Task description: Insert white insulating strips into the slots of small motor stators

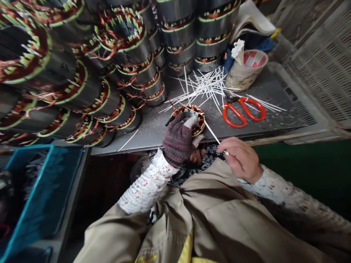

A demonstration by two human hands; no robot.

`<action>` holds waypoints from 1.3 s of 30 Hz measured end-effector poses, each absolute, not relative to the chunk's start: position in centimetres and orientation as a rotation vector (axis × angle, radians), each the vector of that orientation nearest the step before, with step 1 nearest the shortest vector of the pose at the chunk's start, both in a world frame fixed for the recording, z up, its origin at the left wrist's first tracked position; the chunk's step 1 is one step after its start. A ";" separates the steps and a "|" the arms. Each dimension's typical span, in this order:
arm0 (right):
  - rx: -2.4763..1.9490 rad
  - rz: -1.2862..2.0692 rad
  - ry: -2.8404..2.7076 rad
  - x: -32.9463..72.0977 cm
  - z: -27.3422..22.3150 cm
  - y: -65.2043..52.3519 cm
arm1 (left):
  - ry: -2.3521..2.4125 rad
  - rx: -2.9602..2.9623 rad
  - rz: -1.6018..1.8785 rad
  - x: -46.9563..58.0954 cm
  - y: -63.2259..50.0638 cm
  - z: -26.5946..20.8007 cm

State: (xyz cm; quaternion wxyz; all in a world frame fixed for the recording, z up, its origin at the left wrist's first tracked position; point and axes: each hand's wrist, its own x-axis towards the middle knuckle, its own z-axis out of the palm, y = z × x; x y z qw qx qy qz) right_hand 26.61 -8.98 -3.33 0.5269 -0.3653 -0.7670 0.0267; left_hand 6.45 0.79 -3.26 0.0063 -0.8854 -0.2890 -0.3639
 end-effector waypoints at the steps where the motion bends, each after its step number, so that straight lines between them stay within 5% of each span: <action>1: -0.888 0.127 -1.819 26.6 -3.5 -9.2 | -0.921 -2.774 -1.114 6.4 0.7 -3.2; 13: -1.203 0.554 -1.577 25.7 -2.6 -7.4 | -0.952 -2.767 -1.119 6.4 0.7 -3.6; 19: -1.216 0.759 -1.304 23.7 -3.9 -4.5 | -1.129 -2.994 -1.595 6.6 0.7 -4.0; 26: -1.208 0.665 -1.545 24.9 -2.1 -5.3 | -0.968 -2.977 -1.648 6.6 1.2 -2.9; 35: -1.383 0.513 -1.675 25.0 -2.5 -3.5 | -0.905 -3.034 -1.547 6.6 1.7 -3.7; 39: -1.218 0.478 -1.818 25.3 -1.7 -4.3 | -0.942 -3.095 -1.082 6.6 1.0 -2.6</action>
